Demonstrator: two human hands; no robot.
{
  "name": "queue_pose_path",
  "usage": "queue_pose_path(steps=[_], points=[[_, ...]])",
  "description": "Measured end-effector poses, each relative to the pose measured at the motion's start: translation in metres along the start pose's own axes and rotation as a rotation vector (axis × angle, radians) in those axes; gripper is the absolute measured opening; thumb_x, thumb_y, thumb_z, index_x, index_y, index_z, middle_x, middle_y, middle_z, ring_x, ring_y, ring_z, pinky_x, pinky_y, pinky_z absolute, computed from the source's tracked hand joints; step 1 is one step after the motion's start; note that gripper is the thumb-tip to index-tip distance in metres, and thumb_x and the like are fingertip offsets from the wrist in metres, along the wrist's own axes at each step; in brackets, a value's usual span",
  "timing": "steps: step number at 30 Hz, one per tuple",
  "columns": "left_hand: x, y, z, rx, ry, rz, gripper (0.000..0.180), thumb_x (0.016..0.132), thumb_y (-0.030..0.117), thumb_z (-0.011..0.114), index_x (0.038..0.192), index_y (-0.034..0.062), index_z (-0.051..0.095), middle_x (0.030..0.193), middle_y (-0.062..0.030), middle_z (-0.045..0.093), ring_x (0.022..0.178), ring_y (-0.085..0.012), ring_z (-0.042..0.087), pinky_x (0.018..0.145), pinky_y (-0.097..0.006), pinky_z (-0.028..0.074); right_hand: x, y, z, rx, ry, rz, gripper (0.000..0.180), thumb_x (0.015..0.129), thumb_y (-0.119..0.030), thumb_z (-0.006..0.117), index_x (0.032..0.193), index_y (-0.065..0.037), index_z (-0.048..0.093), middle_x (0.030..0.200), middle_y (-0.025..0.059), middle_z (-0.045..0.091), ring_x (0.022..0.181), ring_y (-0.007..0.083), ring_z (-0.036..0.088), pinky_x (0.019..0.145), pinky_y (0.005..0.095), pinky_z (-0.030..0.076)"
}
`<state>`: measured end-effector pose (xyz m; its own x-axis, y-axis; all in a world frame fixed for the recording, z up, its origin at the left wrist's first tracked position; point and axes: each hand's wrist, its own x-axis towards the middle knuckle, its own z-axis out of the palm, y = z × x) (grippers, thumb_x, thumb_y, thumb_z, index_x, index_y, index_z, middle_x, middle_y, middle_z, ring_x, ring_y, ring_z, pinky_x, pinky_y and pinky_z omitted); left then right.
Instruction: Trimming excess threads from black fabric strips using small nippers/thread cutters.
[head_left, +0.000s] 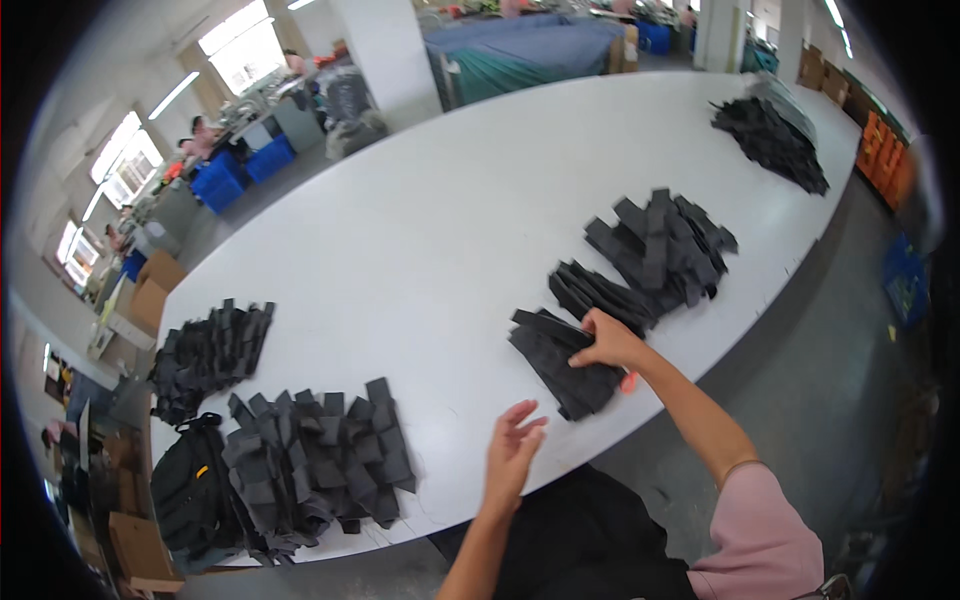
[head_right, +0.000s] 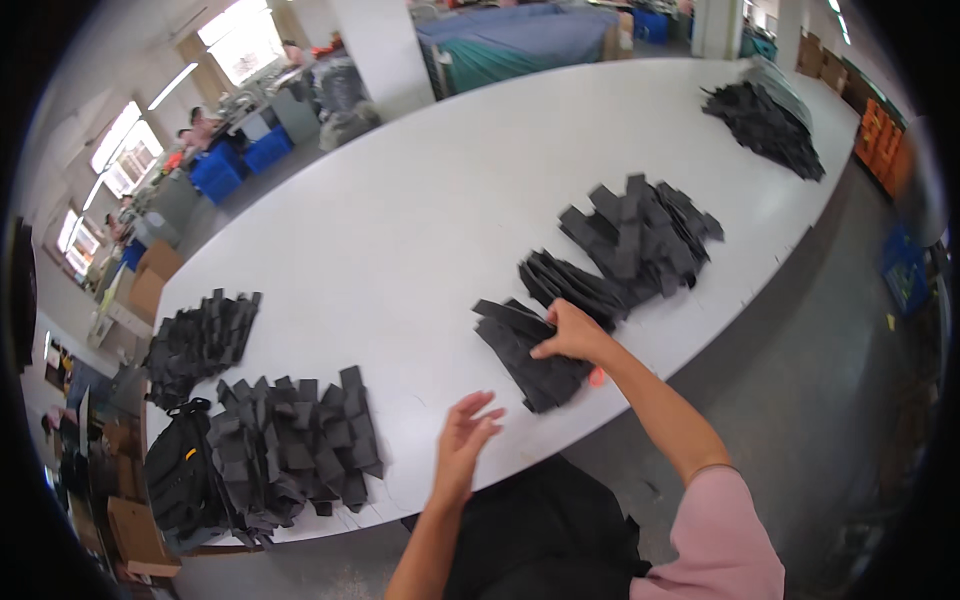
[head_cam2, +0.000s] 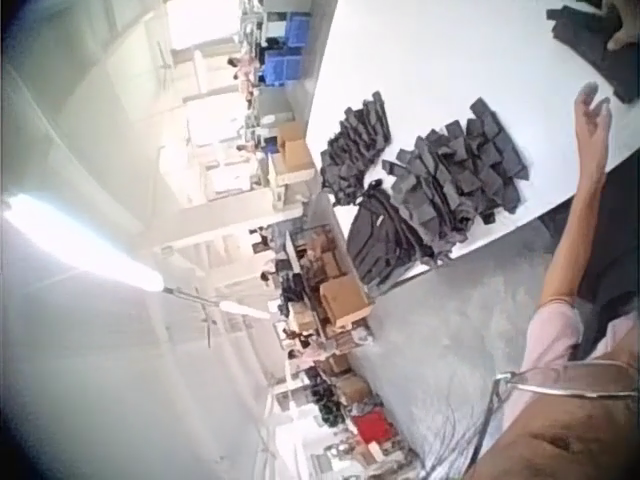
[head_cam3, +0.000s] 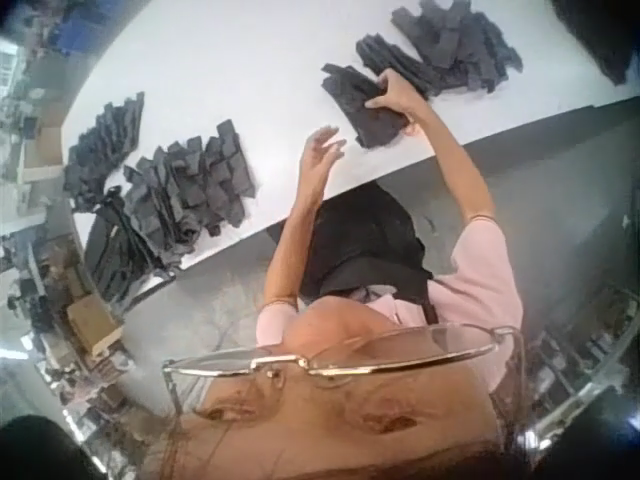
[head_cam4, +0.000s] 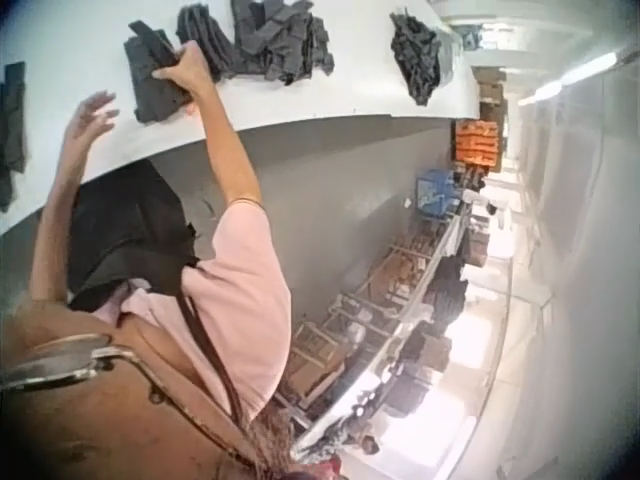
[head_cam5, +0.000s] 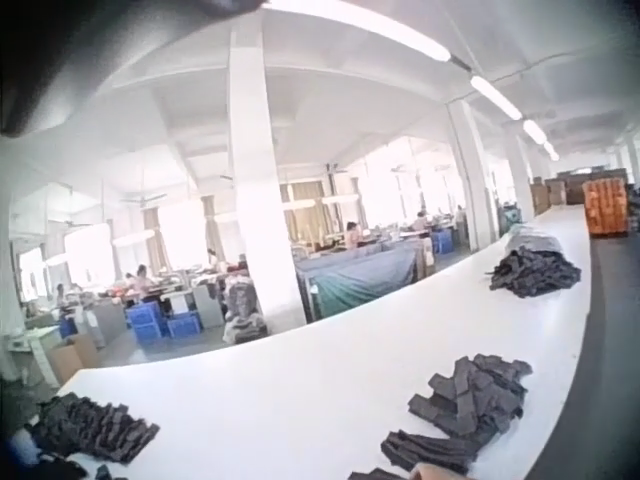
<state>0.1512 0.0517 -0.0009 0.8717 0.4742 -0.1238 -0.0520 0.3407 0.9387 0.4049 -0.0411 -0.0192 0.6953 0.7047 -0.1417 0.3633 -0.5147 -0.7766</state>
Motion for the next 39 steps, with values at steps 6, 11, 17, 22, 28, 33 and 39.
queue_pose_path(steps=[6, 11, 17, 22, 28, 33, 39], points=[[0.018, -0.006, 0.026, -0.477, 0.136, 0.001, 0.050, 0.092, 0.012, 0.049, 0.137, 0.0040, 0.028, 0.138, -0.0187, 0.038, 0.123, -0.0270, 0.044, 0.101, -0.042, 0.038, -0.083, -0.057, 0.049, 0.411, -0.035, -0.203, 0.060, 0.056, -0.019, 0.087, 0.099, -0.003, 0.048, 0.095, 0.0081, 0.054, 0.083, 0.0159, 0.057, 0.071, 0.0292, 0.048], [-0.003, -0.010, 0.015, -0.341, 0.338, 0.040, 0.038, 0.092, -0.001, 0.038, 0.130, 0.0003, 0.036, 0.125, -0.0175, 0.052, 0.113, -0.0242, 0.054, 0.096, -0.034, 0.044, -0.113, -0.070, 0.098, 0.516, 0.027, -0.272, 0.055, 0.060, -0.011, 0.083, 0.101, -0.003, 0.049, 0.098, 0.0074, 0.053, 0.075, 0.0131, 0.058, 0.066, 0.0269, 0.049], [0.034, -0.019, -0.010, -0.461, 0.292, 0.064, 0.048, 0.091, -0.004, 0.043, 0.137, 0.0018, 0.032, 0.114, -0.0116, 0.056, 0.101, -0.0187, 0.058, 0.088, -0.033, 0.047, -0.086, -0.079, 0.090, 0.251, 0.129, -0.372, 0.045, 0.060, -0.005, 0.073, 0.100, -0.005, 0.052, 0.091, 0.0068, 0.049, 0.064, 0.0172, 0.049, 0.059, 0.0297, 0.044], [0.035, -0.009, 0.001, 0.289, 0.474, 0.287, 0.047, 0.086, -0.005, 0.042, 0.133, 0.0002, 0.036, 0.114, -0.0153, 0.056, 0.100, -0.0259, 0.057, 0.088, -0.033, 0.045, -0.084, -0.058, 0.088, 0.459, 0.102, -0.297, 0.044, 0.066, -0.002, 0.071, 0.105, -0.003, 0.051, 0.094, 0.0067, 0.052, 0.066, 0.0121, 0.053, 0.059, 0.0258, 0.044], [0.062, 0.049, -0.042, -0.354, 0.713, 0.469, 0.034, 0.088, -0.004, 0.037, 0.120, 0.0057, 0.034, 0.100, -0.0126, 0.050, 0.079, -0.0282, 0.061, 0.076, -0.048, 0.055, -0.103, -0.066, 0.077, 0.606, -0.078, -0.179, 0.032, 0.080, -0.002, 0.065, 0.110, -0.002, 0.055, 0.101, 0.0045, 0.061, 0.086, 0.0072, 0.057, 0.076, 0.0244, 0.046], [0.039, 0.068, -0.074, -0.379, 0.667, 0.303, 0.050, 0.086, -0.001, 0.049, 0.128, 0.0089, 0.023, 0.104, -0.0164, 0.053, 0.085, -0.0259, 0.060, 0.077, -0.041, 0.054, -0.070, -0.005, 0.103, 0.491, 0.182, -0.218, 0.015, 0.084, -0.011, 0.061, 0.091, 0.002, 0.062, 0.076, 0.0090, 0.062, 0.067, 0.0153, 0.057, 0.065, 0.0271, 0.045], [-0.030, 0.005, -0.052, -0.094, 0.613, -0.037, 0.059, 0.075, -0.006, 0.050, 0.126, 0.0078, 0.025, 0.103, -0.0124, 0.049, 0.093, -0.0194, 0.053, 0.075, -0.032, 0.050, -0.066, -0.029, 0.084, 0.623, 0.204, -0.076, 0.015, 0.086, -0.014, 0.060, 0.083, 0.001, 0.061, 0.066, 0.0061, 0.060, 0.058, 0.0091, 0.052, 0.056, 0.0252, 0.042]])
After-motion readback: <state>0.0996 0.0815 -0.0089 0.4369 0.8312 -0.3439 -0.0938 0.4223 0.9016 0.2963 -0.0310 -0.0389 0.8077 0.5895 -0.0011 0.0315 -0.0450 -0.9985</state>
